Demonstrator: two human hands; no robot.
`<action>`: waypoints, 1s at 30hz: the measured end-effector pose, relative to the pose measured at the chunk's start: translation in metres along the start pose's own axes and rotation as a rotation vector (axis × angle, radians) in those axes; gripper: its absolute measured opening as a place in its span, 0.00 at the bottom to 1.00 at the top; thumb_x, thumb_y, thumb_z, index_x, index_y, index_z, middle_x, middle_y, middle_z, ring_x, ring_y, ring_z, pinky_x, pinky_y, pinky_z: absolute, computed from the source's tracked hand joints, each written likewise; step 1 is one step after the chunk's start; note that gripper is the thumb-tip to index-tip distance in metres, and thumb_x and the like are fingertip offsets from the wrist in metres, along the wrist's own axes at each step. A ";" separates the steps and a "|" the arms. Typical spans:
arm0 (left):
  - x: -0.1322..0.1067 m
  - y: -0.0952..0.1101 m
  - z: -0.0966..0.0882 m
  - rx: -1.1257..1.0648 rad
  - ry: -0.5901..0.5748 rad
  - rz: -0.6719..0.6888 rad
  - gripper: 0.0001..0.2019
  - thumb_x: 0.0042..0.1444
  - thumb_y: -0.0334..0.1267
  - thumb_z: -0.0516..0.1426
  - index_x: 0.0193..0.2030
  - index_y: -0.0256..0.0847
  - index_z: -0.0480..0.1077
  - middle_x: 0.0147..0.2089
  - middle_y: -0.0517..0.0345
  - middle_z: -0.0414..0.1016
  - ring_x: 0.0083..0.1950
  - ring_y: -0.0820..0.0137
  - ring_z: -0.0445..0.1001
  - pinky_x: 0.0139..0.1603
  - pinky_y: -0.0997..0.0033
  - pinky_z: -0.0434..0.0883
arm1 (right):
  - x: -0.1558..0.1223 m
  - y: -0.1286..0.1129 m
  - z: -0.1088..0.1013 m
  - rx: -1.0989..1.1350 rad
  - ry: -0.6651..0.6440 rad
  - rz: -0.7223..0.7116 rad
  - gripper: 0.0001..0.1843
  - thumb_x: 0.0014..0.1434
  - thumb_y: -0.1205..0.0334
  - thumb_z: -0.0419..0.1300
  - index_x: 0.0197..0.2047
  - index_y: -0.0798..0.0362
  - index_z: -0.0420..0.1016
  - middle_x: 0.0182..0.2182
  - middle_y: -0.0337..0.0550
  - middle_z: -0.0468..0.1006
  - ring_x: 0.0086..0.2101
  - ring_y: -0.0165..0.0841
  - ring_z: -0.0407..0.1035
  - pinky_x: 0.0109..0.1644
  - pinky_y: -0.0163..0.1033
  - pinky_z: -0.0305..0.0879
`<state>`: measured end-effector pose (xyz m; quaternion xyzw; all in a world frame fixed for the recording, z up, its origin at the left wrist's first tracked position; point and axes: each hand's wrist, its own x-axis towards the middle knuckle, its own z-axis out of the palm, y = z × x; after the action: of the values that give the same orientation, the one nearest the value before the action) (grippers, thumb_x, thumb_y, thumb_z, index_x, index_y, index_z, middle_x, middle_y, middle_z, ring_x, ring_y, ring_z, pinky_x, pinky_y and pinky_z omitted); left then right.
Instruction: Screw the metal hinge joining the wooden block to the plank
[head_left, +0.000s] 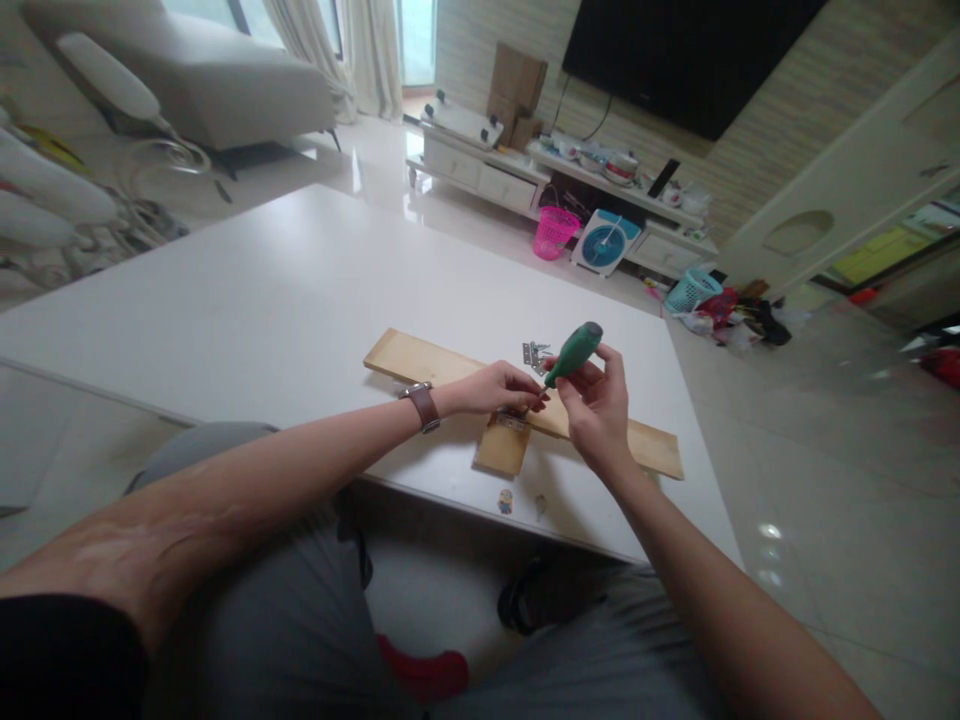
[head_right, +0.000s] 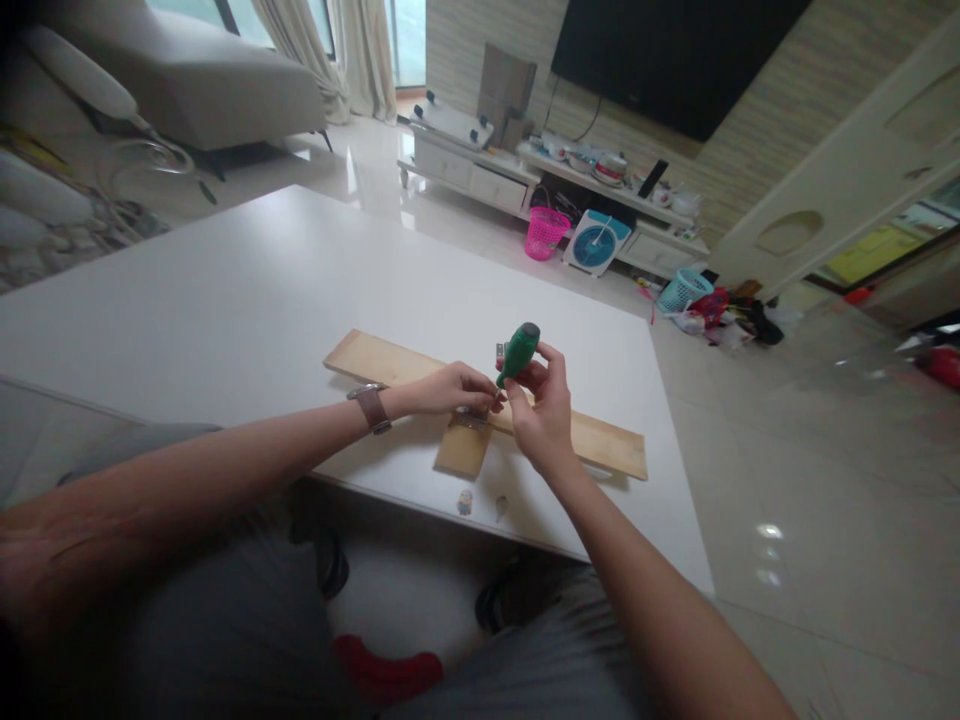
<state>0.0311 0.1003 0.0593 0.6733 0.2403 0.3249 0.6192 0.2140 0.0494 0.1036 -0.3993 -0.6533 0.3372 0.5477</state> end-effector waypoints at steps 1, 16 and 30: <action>0.000 0.000 0.000 -0.005 0.005 0.005 0.09 0.58 0.38 0.67 0.39 0.32 0.83 0.38 0.51 0.85 0.37 0.71 0.78 0.44 0.71 0.74 | 0.000 0.000 -0.001 -0.004 -0.003 -0.009 0.26 0.60 0.62 0.68 0.58 0.44 0.64 0.46 0.43 0.85 0.47 0.38 0.81 0.52 0.49 0.79; 0.002 -0.003 -0.001 -0.009 -0.021 -0.019 0.09 0.57 0.37 0.68 0.40 0.33 0.83 0.40 0.49 0.85 0.40 0.70 0.79 0.48 0.69 0.74 | 0.002 0.003 -0.002 -0.021 0.044 0.009 0.24 0.56 0.64 0.72 0.53 0.46 0.68 0.40 0.39 0.84 0.41 0.36 0.82 0.48 0.45 0.80; 0.001 -0.008 -0.001 0.085 0.015 -0.020 0.10 0.57 0.40 0.67 0.39 0.34 0.85 0.36 0.52 0.85 0.37 0.70 0.79 0.43 0.71 0.73 | 0.002 0.005 -0.004 -0.082 0.075 -0.021 0.26 0.51 0.63 0.76 0.49 0.45 0.70 0.35 0.32 0.78 0.36 0.32 0.79 0.44 0.41 0.79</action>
<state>0.0317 0.1024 0.0520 0.6940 0.2654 0.3133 0.5914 0.2189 0.0538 0.1010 -0.4268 -0.6500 0.2891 0.5584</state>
